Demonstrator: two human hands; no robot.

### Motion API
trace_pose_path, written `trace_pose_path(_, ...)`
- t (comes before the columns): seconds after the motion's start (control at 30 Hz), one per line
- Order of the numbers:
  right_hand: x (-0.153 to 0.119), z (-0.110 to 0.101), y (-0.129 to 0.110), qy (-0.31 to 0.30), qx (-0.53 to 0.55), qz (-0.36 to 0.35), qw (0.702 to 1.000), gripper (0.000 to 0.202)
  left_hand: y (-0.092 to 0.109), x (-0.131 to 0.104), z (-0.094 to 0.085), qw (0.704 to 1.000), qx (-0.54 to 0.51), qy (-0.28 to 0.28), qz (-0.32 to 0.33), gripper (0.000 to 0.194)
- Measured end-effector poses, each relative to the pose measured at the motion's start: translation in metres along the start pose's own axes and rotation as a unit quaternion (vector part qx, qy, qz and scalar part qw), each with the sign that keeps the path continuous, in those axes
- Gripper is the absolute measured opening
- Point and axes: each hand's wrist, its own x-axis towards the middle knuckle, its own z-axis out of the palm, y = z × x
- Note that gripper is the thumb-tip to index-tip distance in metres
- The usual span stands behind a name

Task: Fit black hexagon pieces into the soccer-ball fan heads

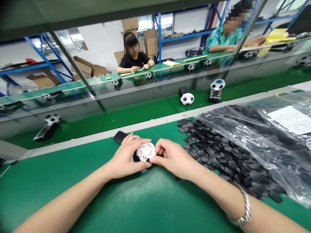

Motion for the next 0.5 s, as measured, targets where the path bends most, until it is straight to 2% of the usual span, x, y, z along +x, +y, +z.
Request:
trace_pose_path(0.13, -0.006, -0.009, 0.009, -0.027, -0.145, 0.001, 0.989, 0.009, -0.006, 0.001, -0.009, 0.998, -0.005, -0.056, 0.037, 0.074)
trace_pose_path(0.23, -0.008, -0.009, 0.014, -0.042, -0.142, -0.01, 0.989, 0.008, -0.005, 0.001, -0.02, 0.991, -0.011, -0.126, 0.035, 0.067)
trace_pose_path(0.3, -0.009, -0.008, 0.013, -0.048, -0.116, -0.019, 0.992, 0.012, -0.001, -0.002, -0.023, 0.988, -0.023, -0.152, 0.008, 0.065)
trace_pose_path(0.4, -0.011, -0.008, 0.006, -0.048, -0.046, -0.01, 0.998, 0.007, 0.005, -0.006, -0.015, 0.99, -0.052, -0.126, -0.034, 0.064)
trace_pose_path(0.5, -0.013, -0.009, 0.0, -0.043, 0.041, 0.011, 0.998, 0.007, 0.006, -0.007, -0.004, 0.993, -0.087, -0.08, -0.021, 0.053)
